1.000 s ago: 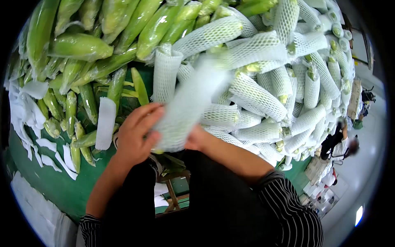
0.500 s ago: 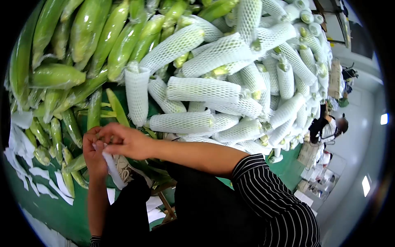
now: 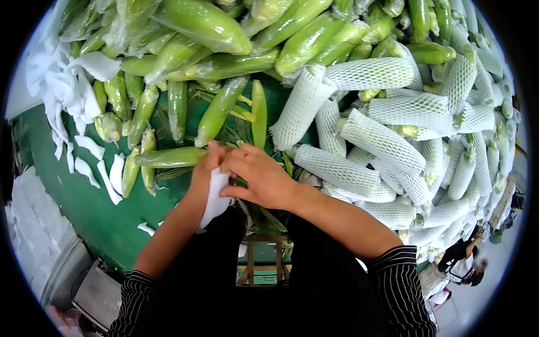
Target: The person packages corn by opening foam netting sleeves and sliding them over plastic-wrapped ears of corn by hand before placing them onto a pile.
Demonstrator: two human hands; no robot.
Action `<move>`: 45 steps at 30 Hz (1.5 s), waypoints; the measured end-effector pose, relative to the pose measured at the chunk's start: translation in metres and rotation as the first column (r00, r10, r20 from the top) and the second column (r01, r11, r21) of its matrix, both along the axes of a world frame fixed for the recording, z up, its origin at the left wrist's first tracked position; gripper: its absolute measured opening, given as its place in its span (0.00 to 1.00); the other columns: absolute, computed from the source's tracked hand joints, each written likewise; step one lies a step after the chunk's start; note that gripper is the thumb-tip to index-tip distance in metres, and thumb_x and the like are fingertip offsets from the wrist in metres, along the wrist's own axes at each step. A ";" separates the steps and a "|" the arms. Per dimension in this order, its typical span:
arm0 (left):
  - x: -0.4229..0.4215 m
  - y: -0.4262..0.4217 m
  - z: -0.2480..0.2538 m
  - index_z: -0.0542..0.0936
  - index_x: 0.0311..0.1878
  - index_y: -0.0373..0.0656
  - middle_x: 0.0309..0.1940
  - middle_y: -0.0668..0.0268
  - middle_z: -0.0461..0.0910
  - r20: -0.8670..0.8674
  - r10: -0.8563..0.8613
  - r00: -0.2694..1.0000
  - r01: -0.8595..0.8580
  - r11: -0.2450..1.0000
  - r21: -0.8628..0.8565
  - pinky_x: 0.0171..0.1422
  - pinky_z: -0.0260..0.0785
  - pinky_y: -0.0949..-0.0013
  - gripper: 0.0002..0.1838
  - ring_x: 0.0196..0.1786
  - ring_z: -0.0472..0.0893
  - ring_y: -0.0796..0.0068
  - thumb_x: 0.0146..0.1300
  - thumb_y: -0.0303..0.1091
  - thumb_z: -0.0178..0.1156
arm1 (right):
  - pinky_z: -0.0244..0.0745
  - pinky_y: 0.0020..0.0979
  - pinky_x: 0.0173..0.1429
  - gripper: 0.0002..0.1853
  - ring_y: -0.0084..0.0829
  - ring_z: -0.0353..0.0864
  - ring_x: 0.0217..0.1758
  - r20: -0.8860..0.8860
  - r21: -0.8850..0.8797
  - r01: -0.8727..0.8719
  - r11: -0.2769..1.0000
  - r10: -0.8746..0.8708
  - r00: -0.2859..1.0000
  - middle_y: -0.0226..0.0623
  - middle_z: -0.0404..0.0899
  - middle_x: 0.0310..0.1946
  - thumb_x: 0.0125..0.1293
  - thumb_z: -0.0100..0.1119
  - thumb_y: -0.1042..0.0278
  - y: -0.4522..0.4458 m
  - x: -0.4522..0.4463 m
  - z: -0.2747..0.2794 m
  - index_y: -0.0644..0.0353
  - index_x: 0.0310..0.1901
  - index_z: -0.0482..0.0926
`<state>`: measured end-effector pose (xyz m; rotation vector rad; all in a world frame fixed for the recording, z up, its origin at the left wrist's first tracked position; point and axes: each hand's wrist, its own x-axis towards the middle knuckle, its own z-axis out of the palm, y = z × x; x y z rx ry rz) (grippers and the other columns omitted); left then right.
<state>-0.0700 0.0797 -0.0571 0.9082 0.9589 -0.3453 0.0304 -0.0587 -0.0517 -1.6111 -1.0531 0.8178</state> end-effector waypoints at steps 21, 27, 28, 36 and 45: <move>-0.043 0.082 0.053 0.79 0.31 0.41 0.44 0.58 0.83 0.131 -0.582 0.802 -0.024 0.187 0.982 0.52 0.75 0.64 0.07 0.47 0.82 0.62 0.50 0.21 0.66 | 0.72 0.26 0.45 0.10 0.22 0.77 0.41 -0.996 0.065 0.294 0.954 0.047 0.070 0.29 0.75 0.39 0.62 0.58 0.82 -0.002 0.003 0.037 0.56 0.33 0.67; -0.048 0.030 -0.004 0.83 0.48 0.41 0.47 0.55 0.81 0.178 -0.601 0.779 0.215 0.523 0.825 0.53 0.73 0.55 0.14 0.49 0.80 0.48 0.56 0.29 0.63 | 0.82 0.30 0.53 0.18 0.26 0.84 0.49 -0.947 -0.261 0.390 0.883 -0.313 0.074 0.37 0.82 0.51 0.69 0.57 0.79 0.047 -0.011 0.016 0.61 0.60 0.75; -0.054 0.030 -0.013 0.82 0.47 0.42 0.45 0.56 0.81 0.105 -0.639 0.762 0.220 0.408 0.886 0.53 0.72 0.54 0.14 0.48 0.79 0.48 0.57 0.31 0.63 | 0.82 0.30 0.53 0.15 0.26 0.84 0.48 -0.964 -0.219 0.421 0.880 -0.262 0.045 0.37 0.83 0.49 0.71 0.58 0.76 0.044 -0.014 0.004 0.62 0.58 0.76; -0.038 0.036 -0.049 0.82 0.47 0.53 0.41 0.69 0.79 -0.514 -0.726 0.457 0.240 -0.456 0.857 0.41 0.73 0.64 0.14 0.39 0.80 0.67 0.56 0.35 0.59 | 0.83 0.34 0.56 0.16 0.33 0.85 0.51 -0.906 -0.393 0.476 0.787 -0.421 -0.052 0.41 0.83 0.51 0.74 0.54 0.74 0.024 -0.006 -0.024 0.61 0.61 0.74; -0.017 0.053 0.039 0.83 0.37 0.47 0.38 0.64 0.76 -0.050 -0.832 0.552 -0.057 -0.098 0.994 0.37 0.73 0.60 0.09 0.36 0.80 0.64 0.51 0.34 0.64 | 0.82 0.33 0.58 0.21 0.35 0.85 0.54 -0.804 -0.285 0.244 0.927 -0.370 0.466 0.44 0.81 0.55 0.75 0.57 0.66 0.031 -0.005 0.030 0.58 0.66 0.71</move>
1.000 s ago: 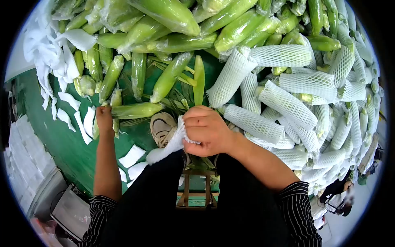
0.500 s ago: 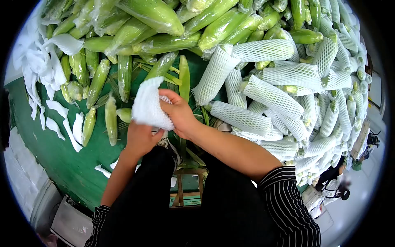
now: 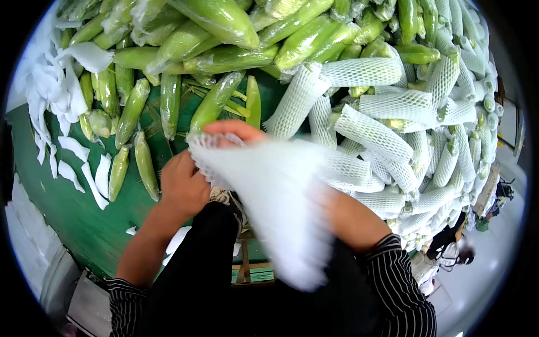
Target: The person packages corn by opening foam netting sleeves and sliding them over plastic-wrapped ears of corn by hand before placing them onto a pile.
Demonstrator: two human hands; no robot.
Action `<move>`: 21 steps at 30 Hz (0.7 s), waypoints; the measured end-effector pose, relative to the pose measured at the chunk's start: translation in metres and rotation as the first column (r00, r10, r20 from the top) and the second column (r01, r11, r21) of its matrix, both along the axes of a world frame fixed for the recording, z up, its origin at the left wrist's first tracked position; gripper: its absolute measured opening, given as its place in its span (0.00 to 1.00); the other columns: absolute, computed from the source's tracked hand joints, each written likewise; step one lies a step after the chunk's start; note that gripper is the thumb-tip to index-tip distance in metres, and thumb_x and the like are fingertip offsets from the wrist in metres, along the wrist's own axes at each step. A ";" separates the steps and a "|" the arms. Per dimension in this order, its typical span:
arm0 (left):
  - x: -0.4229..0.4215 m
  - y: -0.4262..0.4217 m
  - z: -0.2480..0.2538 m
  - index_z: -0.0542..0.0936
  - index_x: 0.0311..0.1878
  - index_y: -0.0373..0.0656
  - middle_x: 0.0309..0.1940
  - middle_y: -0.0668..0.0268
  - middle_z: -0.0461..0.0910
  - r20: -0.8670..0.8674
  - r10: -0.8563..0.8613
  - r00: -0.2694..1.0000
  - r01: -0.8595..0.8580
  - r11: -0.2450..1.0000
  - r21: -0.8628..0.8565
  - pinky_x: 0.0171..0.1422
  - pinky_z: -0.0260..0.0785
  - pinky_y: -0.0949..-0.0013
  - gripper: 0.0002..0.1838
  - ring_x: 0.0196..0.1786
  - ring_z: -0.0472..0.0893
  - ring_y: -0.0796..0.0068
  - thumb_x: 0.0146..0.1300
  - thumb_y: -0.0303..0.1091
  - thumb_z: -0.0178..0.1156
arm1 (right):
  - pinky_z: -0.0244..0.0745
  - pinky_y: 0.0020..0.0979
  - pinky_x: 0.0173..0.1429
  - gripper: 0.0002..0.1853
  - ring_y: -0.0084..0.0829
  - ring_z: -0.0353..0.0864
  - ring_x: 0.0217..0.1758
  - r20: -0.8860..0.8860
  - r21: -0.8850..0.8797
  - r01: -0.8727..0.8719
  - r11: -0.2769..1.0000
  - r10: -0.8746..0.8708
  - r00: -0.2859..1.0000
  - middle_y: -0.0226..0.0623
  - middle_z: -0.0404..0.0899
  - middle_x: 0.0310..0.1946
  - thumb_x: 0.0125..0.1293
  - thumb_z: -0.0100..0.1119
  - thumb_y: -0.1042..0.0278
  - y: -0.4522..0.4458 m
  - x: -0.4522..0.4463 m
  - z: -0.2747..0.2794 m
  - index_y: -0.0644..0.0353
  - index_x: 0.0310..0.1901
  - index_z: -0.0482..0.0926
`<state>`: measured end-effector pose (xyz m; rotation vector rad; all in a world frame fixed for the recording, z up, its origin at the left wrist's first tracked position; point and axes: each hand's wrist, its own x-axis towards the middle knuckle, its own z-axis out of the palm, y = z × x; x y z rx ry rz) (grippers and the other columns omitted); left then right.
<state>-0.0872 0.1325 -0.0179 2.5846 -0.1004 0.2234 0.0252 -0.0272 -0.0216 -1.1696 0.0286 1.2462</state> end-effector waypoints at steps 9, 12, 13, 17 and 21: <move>-0.034 -0.010 -0.012 0.62 0.73 0.35 0.72 0.56 0.66 -0.501 0.023 0.865 -0.353 -0.682 -0.641 0.83 0.47 0.54 0.37 0.76 0.64 0.58 0.66 0.41 0.64 | 0.79 0.30 0.54 0.14 0.25 0.82 0.48 -0.225 0.049 0.264 0.963 -0.247 0.943 0.34 0.82 0.48 0.75 0.56 0.69 0.023 -0.006 -0.032 0.60 0.59 0.77; -0.046 -0.009 -0.055 0.64 0.72 0.36 0.69 0.54 0.70 -0.540 0.075 0.839 -0.278 -0.793 -0.542 0.79 0.55 0.53 0.30 0.72 0.69 0.59 0.76 0.46 0.51 | 0.77 0.27 0.53 0.13 0.22 0.79 0.46 -0.206 0.028 0.249 0.968 -0.238 0.949 0.31 0.81 0.45 0.78 0.53 0.65 0.030 -0.026 -0.079 0.61 0.56 0.79; -0.059 -0.005 -0.077 0.66 0.70 0.36 0.67 0.54 0.73 -0.524 0.073 0.848 -0.265 -0.798 -0.541 0.76 0.62 0.52 0.26 0.69 0.73 0.59 0.77 0.43 0.48 | 0.76 0.27 0.56 0.13 0.23 0.79 0.49 -0.140 0.026 0.167 0.986 -0.161 0.977 0.32 0.81 0.47 0.78 0.53 0.65 0.034 -0.030 -0.101 0.62 0.57 0.78; -0.071 0.017 -0.109 0.73 0.65 0.41 0.66 0.56 0.74 -0.644 0.178 0.744 -0.221 -0.844 -0.489 0.74 0.64 0.48 0.26 0.68 0.73 0.56 0.74 0.50 0.50 | 0.74 0.27 0.60 0.14 0.24 0.79 0.52 0.107 -0.033 -0.020 0.999 0.024 0.994 0.33 0.81 0.50 0.78 0.53 0.67 0.061 -0.045 -0.117 0.64 0.57 0.76; -0.068 0.010 -0.095 0.75 0.61 0.40 0.58 0.57 0.79 -0.619 -0.030 0.785 -0.347 -0.849 -0.399 0.66 0.71 0.56 0.24 0.59 0.79 0.61 0.77 0.50 0.49 | 0.74 0.27 0.60 0.12 0.23 0.78 0.52 0.230 0.157 -0.019 0.987 -0.018 0.973 0.32 0.81 0.49 0.78 0.51 0.68 0.052 -0.040 -0.075 0.65 0.55 0.76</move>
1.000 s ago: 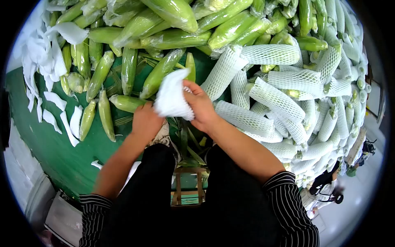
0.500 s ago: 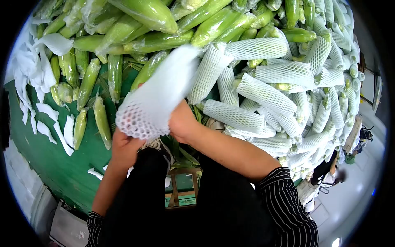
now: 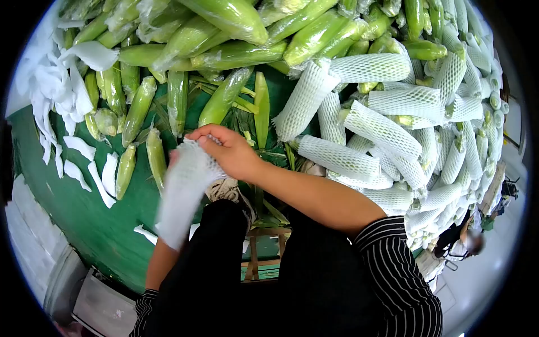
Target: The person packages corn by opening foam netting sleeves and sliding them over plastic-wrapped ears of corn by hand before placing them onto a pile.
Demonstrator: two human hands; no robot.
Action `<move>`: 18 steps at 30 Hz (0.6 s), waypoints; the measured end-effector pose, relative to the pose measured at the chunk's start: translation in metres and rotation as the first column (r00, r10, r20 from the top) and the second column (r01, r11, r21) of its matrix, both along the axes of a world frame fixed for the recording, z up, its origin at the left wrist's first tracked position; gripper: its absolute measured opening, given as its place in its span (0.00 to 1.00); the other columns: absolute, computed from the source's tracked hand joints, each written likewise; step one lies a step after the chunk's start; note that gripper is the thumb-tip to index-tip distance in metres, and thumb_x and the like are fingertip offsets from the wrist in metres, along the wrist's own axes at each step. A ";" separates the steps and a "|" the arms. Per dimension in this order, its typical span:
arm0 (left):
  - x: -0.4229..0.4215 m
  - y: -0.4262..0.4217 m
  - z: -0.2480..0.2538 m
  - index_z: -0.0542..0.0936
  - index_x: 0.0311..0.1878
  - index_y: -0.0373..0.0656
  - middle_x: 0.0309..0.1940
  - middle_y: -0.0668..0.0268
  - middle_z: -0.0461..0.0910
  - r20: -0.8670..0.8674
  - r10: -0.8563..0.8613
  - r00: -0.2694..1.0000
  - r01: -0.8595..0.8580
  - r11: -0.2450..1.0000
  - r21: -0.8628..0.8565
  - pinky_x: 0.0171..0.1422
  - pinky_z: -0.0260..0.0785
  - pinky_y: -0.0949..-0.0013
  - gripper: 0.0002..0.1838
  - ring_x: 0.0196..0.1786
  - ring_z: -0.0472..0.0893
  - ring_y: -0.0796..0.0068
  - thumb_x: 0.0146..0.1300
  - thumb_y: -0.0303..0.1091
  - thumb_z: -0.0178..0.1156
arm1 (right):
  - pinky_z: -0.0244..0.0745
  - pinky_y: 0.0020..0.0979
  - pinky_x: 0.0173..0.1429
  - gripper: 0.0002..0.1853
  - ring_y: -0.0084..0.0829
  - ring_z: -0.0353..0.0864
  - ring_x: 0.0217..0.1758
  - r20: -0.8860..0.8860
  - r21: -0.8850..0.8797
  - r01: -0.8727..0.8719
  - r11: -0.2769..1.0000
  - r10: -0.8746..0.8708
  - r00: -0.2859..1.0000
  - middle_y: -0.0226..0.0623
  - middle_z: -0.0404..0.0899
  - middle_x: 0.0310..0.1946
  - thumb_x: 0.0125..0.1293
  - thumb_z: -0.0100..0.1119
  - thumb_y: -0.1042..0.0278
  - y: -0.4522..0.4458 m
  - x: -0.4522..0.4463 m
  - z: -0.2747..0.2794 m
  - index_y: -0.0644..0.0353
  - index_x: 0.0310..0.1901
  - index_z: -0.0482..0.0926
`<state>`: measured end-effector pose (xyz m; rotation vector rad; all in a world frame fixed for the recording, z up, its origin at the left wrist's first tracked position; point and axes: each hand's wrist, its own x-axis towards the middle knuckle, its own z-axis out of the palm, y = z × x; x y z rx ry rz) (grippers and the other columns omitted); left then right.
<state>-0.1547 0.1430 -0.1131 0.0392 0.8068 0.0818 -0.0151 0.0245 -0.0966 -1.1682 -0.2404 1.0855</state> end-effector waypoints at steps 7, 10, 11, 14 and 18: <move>0.038 -0.019 -0.044 0.79 0.41 0.37 0.36 0.65 0.83 -0.336 -0.026 0.941 0.230 0.779 0.583 0.38 0.73 0.73 0.15 0.33 0.80 0.80 0.77 0.41 0.55 | 0.73 0.23 0.56 0.12 0.19 0.77 0.48 -0.108 -0.136 0.121 0.983 -0.136 0.985 0.29 0.80 0.45 0.79 0.50 0.66 -0.021 0.000 -0.076 0.63 0.55 0.77; 0.025 -0.009 -0.064 0.78 0.46 0.35 0.40 0.60 0.83 -0.238 -0.184 0.954 0.300 0.578 0.759 0.41 0.76 0.71 0.17 0.36 0.83 0.73 0.76 0.43 0.54 | 0.72 0.25 0.56 0.13 0.20 0.76 0.48 0.042 -0.233 0.075 0.970 -0.067 0.997 0.30 0.80 0.44 0.79 0.50 0.64 -0.016 -0.004 -0.073 0.63 0.54 0.78; 0.021 -0.009 -0.068 0.77 0.49 0.35 0.41 0.58 0.83 -0.258 -0.131 0.957 0.273 0.705 0.655 0.42 0.77 0.69 0.17 0.38 0.83 0.71 0.77 0.43 0.54 | 0.72 0.26 0.56 0.14 0.21 0.75 0.48 0.043 -0.221 0.072 0.973 -0.065 0.997 0.30 0.81 0.44 0.79 0.51 0.63 -0.010 0.000 -0.073 0.63 0.53 0.78; 0.048 -0.013 0.000 0.77 0.50 0.37 0.42 0.57 0.83 -0.238 -0.008 0.971 0.145 0.811 0.566 0.45 0.78 0.67 0.17 0.39 0.83 0.69 0.77 0.44 0.53 | 0.72 0.23 0.54 0.13 0.18 0.76 0.46 -0.060 -0.180 0.158 0.971 -0.171 0.983 0.29 0.80 0.45 0.79 0.49 0.65 -0.011 -0.005 -0.052 0.62 0.55 0.77; 0.032 -0.017 0.019 0.76 0.46 0.39 0.42 0.57 0.83 -0.183 0.001 0.983 0.128 0.711 0.692 0.45 0.80 0.63 0.16 0.40 0.84 0.66 0.76 0.44 0.54 | 0.73 0.22 0.54 0.12 0.18 0.76 0.46 -0.060 -0.186 0.180 0.966 -0.194 0.979 0.29 0.80 0.45 0.80 0.48 0.66 -0.014 0.002 0.004 0.62 0.55 0.77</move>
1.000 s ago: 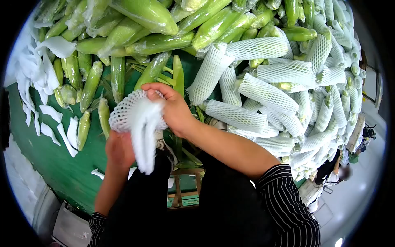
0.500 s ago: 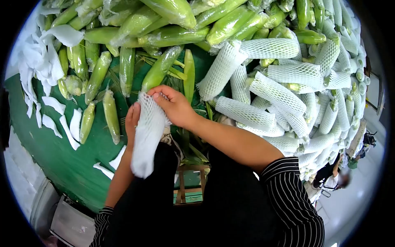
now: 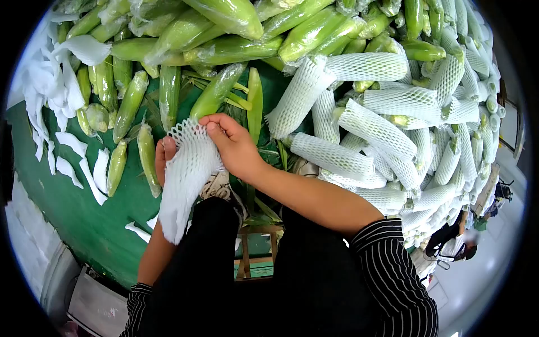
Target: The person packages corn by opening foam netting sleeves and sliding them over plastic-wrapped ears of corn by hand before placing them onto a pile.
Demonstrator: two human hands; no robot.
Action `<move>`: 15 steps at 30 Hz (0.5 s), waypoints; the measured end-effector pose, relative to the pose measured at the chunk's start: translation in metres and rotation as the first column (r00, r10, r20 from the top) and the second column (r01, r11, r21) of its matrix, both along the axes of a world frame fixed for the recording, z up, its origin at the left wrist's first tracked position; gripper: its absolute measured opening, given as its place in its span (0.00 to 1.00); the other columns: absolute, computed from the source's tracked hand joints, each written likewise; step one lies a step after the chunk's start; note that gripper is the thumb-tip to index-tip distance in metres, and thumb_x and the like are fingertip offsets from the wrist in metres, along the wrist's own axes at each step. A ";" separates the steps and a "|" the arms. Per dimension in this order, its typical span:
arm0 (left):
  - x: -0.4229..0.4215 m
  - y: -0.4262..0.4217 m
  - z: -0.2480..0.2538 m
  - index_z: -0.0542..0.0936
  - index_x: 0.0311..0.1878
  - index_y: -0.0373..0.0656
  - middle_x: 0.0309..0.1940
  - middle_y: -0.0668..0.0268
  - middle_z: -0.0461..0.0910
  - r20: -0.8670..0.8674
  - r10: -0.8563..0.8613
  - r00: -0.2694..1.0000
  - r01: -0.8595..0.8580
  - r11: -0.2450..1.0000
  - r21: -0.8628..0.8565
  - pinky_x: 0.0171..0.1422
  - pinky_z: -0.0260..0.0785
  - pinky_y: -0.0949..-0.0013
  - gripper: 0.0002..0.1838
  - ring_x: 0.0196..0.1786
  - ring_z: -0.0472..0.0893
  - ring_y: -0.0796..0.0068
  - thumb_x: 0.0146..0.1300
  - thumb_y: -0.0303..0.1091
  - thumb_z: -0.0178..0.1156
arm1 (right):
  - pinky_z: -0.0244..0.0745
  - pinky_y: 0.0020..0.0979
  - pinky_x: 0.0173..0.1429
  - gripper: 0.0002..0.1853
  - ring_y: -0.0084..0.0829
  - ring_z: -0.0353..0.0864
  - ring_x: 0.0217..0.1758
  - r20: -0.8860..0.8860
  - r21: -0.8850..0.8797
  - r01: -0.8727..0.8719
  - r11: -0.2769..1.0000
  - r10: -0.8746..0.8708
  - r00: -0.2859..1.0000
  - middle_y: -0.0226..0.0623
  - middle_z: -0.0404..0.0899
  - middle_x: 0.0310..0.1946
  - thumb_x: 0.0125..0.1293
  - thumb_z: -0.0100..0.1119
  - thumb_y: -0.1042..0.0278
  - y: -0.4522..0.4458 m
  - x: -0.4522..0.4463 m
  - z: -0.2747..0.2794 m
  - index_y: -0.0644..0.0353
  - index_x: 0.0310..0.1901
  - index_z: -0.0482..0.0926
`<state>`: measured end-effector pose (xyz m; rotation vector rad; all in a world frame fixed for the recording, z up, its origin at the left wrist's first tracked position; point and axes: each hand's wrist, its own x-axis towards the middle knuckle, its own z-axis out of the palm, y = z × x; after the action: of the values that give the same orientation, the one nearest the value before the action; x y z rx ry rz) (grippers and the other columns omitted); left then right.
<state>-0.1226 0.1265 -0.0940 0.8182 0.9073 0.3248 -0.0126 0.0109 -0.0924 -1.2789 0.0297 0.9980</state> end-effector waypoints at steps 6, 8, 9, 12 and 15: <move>0.032 -0.006 -0.001 0.75 0.39 0.42 0.38 0.60 0.83 0.077 0.213 0.974 -0.165 0.900 -0.403 0.41 0.78 0.65 0.15 0.35 0.82 0.70 0.74 0.46 0.58 | 0.73 0.22 0.53 0.12 0.18 0.76 0.46 -0.025 0.031 0.018 0.999 -0.017 1.000 0.28 0.80 0.45 0.80 0.49 0.64 0.003 -0.005 -0.074 0.61 0.54 0.77; 0.013 0.004 -0.064 0.77 0.42 0.42 0.38 0.61 0.83 -0.060 -0.045 0.997 0.053 0.991 0.127 0.41 0.77 0.63 0.15 0.35 0.81 0.68 0.73 0.46 0.59 | 0.73 0.22 0.52 0.12 0.18 0.75 0.44 0.034 0.054 -0.032 0.998 0.030 0.999 0.28 0.79 0.43 0.80 0.49 0.63 0.001 -0.006 -0.105 0.60 0.54 0.77; 0.007 0.011 -0.087 0.78 0.44 0.42 0.39 0.61 0.83 -0.178 -0.109 0.978 0.171 0.907 0.385 0.41 0.76 0.62 0.15 0.34 0.80 0.66 0.72 0.46 0.59 | 0.72 0.22 0.52 0.13 0.18 0.75 0.44 0.084 0.035 -0.052 0.998 0.049 0.995 0.28 0.79 0.43 0.80 0.48 0.63 0.003 -0.004 -0.106 0.60 0.54 0.77; 0.004 0.019 -0.100 0.75 0.54 0.39 0.45 0.60 0.81 -0.297 -0.110 0.949 0.286 0.701 0.654 0.42 0.75 0.63 0.18 0.37 0.80 0.67 0.69 0.41 0.62 | 0.72 0.25 0.52 0.15 0.20 0.75 0.45 0.139 -0.097 -0.133 0.986 0.145 0.980 0.28 0.78 0.42 0.81 0.47 0.59 0.006 0.001 -0.084 0.60 0.54 0.77; 0.010 0.001 -0.052 0.69 0.64 0.35 0.54 0.57 0.78 -0.267 -0.099 0.959 0.237 0.797 0.555 0.44 0.74 0.66 0.27 0.43 0.80 0.69 0.66 0.34 0.64 | 0.73 0.29 0.55 0.18 0.25 0.76 0.49 -0.165 0.091 -0.019 0.996 0.034 0.986 0.35 0.80 0.46 0.80 0.47 0.55 -0.004 -0.005 -0.064 0.60 0.57 0.76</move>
<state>-0.1121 0.1270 -0.1462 1.5280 0.9467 0.3638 -0.0177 0.0068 -0.1559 -1.1146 0.0955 1.1153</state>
